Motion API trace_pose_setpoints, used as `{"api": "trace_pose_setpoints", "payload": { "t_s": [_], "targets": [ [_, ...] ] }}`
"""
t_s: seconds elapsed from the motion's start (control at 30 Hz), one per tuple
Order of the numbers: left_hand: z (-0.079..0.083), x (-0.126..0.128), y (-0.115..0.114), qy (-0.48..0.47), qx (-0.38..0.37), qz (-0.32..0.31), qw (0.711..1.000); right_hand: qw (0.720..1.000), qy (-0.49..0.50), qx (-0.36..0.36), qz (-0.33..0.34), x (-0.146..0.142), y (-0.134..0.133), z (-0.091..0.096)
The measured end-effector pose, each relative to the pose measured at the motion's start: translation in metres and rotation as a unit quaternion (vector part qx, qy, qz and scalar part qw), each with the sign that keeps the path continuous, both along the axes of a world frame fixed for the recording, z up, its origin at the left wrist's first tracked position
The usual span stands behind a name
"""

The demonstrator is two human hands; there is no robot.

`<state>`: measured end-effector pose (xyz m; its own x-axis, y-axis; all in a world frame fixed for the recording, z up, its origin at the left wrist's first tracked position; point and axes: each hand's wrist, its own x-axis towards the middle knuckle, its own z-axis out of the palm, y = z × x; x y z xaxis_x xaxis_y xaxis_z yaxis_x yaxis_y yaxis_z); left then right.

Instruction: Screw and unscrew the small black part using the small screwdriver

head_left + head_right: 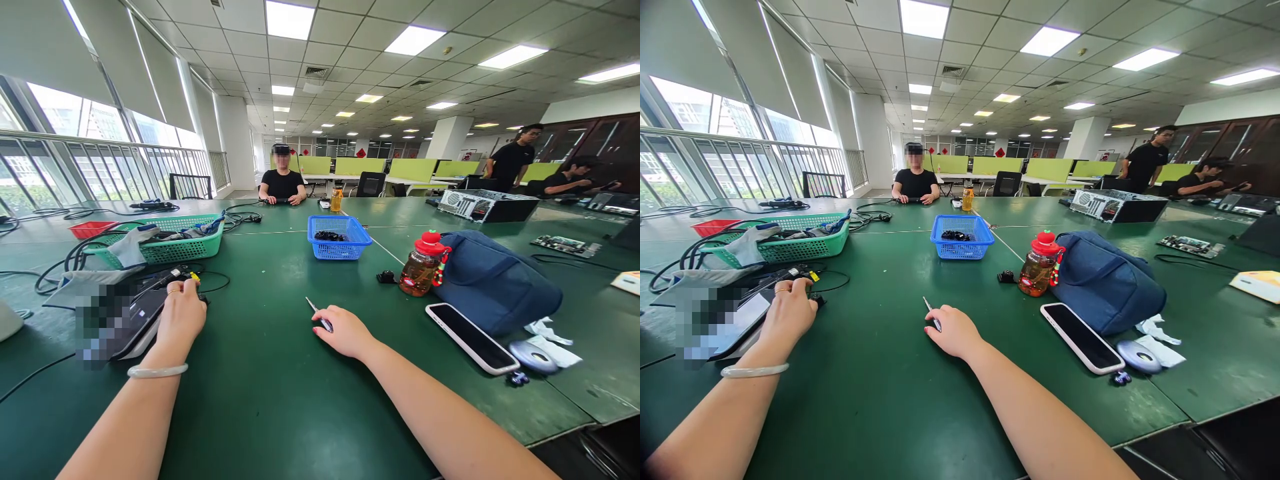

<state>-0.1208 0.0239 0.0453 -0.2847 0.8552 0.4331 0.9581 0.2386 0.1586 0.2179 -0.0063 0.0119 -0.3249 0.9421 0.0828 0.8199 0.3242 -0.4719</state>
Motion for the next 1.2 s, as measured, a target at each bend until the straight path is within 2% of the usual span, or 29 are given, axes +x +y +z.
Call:
{"api": "trace_pose_setpoints", "payload": {
  "t_s": [0.17, 0.33, 0.43, 0.7, 0.9, 1.2],
  "targets": [
    [-0.001, 0.001, 0.001, -0.066, 0.048, -0.01, 0.997, 1.0, 0.001, -0.001, -0.001, 0.0, 0.0, -0.001],
    [-0.004, -0.005, 0.004, -0.152, 0.042, 0.007, 0.987, 1.0, 0.0, 0.003, 0.0, 0.001, 0.0, -0.001],
    [-0.008, -0.013, 0.008, -0.172, 0.029, 0.014, 0.985, 1.0, 0.001, 0.004, 0.0, 0.001, 0.0, -0.002],
    [-0.026, -0.029, 0.021, -0.087, -0.06, -0.017, 0.994, 1.0, 0.003, 0.004, 0.002, 0.001, 0.002, -0.002],
    [-0.038, -0.037, 0.029, -0.038, -0.074, -0.053, 0.995, 1.0, 0.002, 0.005, 0.001, 0.002, 0.001, -0.002],
    [-0.037, -0.03, 0.031, -0.036, -0.08, -0.05, 0.995, 1.0, 0.003, 0.007, -0.001, 0.001, 0.002, -0.005]
  ]
}}
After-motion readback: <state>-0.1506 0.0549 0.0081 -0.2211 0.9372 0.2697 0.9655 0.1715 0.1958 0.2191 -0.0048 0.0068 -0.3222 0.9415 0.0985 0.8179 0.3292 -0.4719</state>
